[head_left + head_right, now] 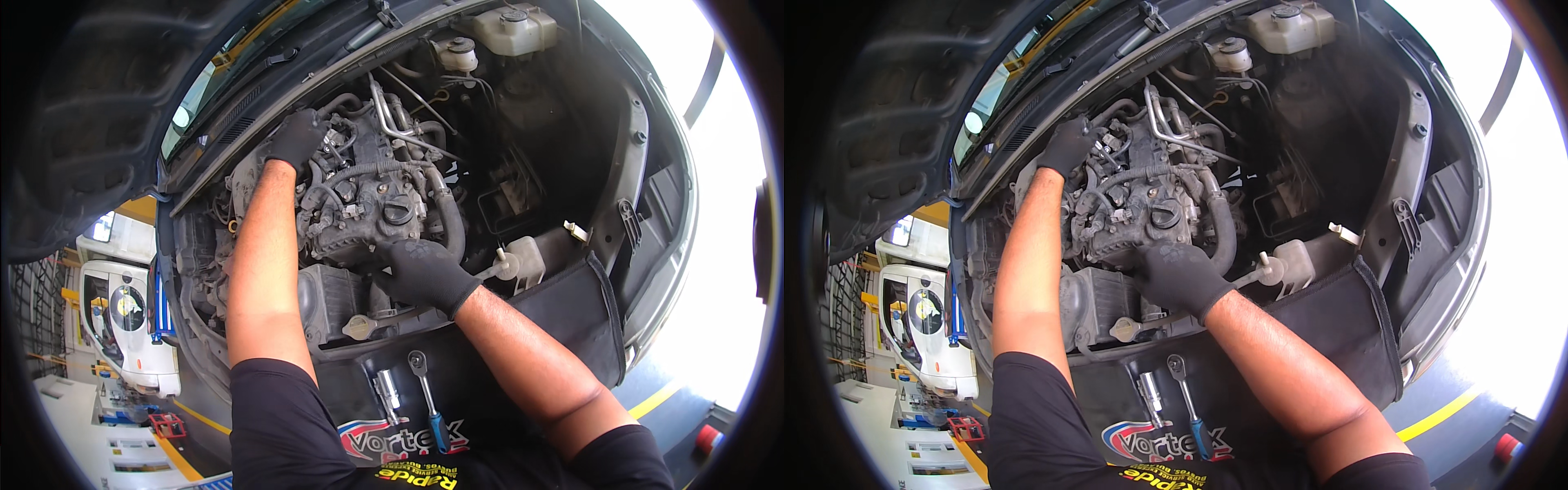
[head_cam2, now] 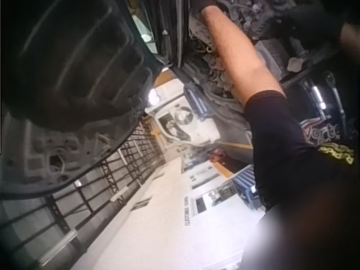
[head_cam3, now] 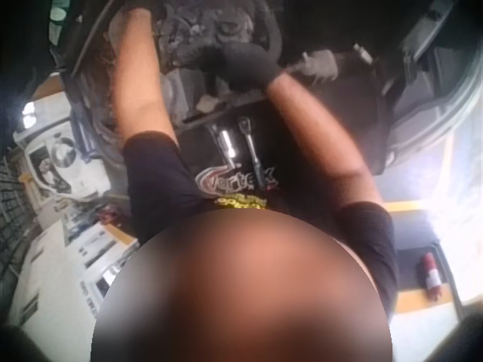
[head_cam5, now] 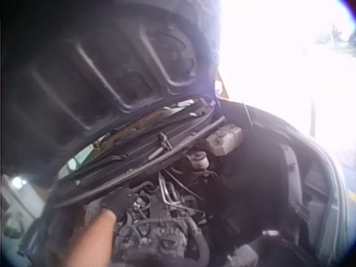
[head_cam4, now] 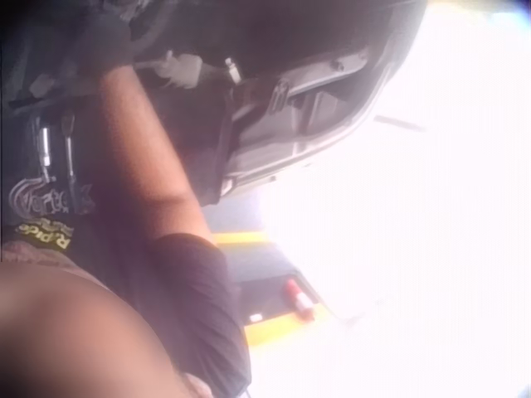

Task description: The person removes a spark plug from the engine using a socket wrench, applies dielectric grease to a new spark plug, and installs it into the engine. The person also briefly checks the wheel area and returns to the engine bay to complete the installation.

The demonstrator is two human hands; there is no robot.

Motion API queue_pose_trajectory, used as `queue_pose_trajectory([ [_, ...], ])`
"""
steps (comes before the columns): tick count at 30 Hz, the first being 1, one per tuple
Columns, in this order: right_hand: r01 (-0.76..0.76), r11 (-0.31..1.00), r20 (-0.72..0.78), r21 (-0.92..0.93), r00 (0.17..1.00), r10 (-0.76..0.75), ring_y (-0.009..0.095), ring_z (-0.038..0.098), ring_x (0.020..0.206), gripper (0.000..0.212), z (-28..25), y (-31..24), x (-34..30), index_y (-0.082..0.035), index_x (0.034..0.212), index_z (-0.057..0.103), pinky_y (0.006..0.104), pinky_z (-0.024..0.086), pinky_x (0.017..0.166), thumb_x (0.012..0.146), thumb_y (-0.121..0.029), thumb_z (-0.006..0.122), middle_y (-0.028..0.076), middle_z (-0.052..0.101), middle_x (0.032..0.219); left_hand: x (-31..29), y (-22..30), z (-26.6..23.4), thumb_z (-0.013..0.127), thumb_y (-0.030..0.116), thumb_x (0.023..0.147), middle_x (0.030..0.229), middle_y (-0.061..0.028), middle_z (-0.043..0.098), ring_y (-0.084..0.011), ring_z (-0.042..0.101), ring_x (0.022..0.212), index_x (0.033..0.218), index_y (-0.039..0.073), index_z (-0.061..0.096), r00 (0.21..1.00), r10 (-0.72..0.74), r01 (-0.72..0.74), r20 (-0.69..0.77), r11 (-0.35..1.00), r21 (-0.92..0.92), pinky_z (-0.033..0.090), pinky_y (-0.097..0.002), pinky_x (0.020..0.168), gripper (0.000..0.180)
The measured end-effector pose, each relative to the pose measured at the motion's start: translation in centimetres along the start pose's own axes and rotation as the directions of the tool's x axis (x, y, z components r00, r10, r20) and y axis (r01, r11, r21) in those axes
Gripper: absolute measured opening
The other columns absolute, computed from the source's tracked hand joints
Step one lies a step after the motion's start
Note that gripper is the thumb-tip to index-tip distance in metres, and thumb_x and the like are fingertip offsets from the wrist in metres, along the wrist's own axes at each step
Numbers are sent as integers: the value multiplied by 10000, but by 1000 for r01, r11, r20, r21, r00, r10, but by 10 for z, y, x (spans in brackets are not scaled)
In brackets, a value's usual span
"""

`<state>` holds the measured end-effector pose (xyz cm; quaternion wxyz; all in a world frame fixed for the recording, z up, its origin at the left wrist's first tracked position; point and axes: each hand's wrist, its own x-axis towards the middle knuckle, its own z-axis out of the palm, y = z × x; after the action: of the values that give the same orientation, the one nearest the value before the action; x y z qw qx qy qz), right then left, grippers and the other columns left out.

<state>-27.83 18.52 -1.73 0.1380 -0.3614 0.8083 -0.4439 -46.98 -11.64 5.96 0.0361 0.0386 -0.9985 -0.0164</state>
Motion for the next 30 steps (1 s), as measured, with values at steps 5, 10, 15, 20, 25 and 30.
queue_pose_trajectory([
  [5,-16,1000,17,3,1000,16,350,729,1045,410,3,4,0,-52,1272,659,467,570,927,933,-284,675,163,766,1079,3,-12,53,650,404,943,1251,-278,682,-451,648,1184,1179,4,672,1000,21,-21,-7,1000,5,519,-517,1003,466],
  [10,73,993,11,94,997,-74,358,728,1042,397,-1,1,2,-66,1263,671,461,571,925,932,-285,684,161,770,1059,-25,2,53,636,472,962,1246,-268,684,-455,634,1210,1316,3,593,989,-67,62,-129,997,-43,525,-536,988,589],
  [15,-11,991,-74,-132,997,2,341,742,961,377,-16,-28,-8,-93,1201,700,459,575,862,920,-343,717,150,767,978,-165,50,15,701,427,951,1181,-285,684,-455,666,1104,1315,-11,575,895,-66,-21,-442,981,-190,541,-524,920,584],
  [20,-64,904,-247,-422,968,-47,354,745,861,381,-14,-63,5,-97,1126,716,499,578,760,921,-419,723,155,754,883,-295,63,18,751,219,946,1083,-236,723,-386,718,965,1215,-10,647,874,-284,-46,-395,760,-648,565,-422,849,368],
  [25,-70,758,-282,-648,947,-154,416,741,841,441,-2,-19,193,-86,1083,726,529,585,748,942,-502,678,203,753,900,-318,61,37,718,258,953,897,-213,726,-394,727,799,1090,31,674,660,-283,-185,-696,837,-516,566,-481,699,269],
  [30,183,562,-207,-807,802,-559,397,751,872,291,0,79,361,-108,980,796,520,597,750,932,-359,658,201,766,906,-318,62,48,686,307,979,689,-128,638,-349,662,613,813,96,606,606,-264,-179,-750,874,-452,522,-460,581,280],
])
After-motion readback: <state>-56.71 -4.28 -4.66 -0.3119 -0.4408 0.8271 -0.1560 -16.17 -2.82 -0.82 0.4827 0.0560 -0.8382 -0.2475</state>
